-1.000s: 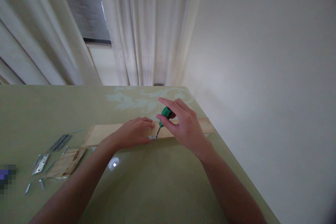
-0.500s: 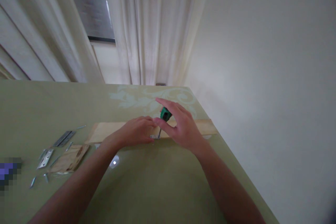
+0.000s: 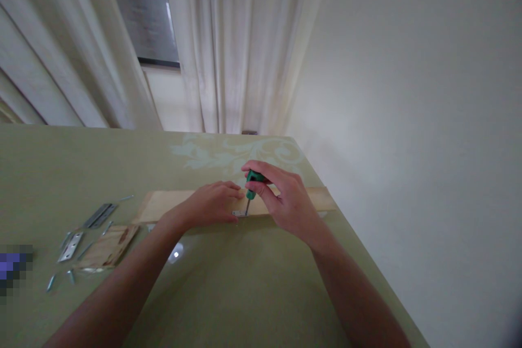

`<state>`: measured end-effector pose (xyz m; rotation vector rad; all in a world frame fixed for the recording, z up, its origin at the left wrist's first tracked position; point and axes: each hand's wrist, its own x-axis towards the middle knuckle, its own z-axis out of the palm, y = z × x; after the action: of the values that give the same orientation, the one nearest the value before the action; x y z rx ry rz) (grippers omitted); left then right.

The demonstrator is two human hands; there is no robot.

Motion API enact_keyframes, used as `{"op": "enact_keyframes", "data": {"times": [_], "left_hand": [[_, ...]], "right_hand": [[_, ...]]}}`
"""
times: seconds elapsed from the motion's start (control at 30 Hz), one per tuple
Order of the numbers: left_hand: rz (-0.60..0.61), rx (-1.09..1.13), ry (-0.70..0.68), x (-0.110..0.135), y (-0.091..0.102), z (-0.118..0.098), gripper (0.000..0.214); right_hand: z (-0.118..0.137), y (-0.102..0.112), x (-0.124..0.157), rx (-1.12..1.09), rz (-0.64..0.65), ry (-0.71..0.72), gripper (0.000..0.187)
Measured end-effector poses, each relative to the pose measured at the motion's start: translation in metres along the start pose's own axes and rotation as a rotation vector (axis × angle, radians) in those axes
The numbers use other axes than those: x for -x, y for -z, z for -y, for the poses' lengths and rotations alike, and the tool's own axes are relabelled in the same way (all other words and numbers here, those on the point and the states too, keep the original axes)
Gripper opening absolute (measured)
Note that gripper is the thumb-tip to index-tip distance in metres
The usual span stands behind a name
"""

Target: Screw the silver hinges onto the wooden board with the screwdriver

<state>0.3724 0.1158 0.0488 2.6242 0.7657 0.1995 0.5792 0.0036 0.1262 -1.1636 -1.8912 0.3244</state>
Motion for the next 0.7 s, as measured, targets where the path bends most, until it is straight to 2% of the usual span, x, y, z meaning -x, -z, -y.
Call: {"op": "enact_keyframes", "data": {"times": [0.2, 0.37, 0.5, 0.7], "left_hand": [[0.046, -0.061, -0.017, -0.002, 0.002, -0.001, 0.050], [0.059, -0.095, 0.050, -0.003, 0.006, -0.007, 0.032], [0.071, -0.112, 0.053, -0.002, 0.008, -0.011, 0.029], [0.049, -0.119, 0.039, -0.002, 0.005, -0.007, 0.028]], "right_hand": [[0.003, 0.011, 0.002, -0.141, -0.131, 0.079, 0.034], [0.000, -0.008, 0.001, -0.072, -0.068, 0.161, 0.034], [-0.013, -0.022, -0.002, -0.059, -0.064, 0.141, 0.034], [-0.010, -0.018, 0.000, -0.040, -0.075, 0.153, 0.036]]}}
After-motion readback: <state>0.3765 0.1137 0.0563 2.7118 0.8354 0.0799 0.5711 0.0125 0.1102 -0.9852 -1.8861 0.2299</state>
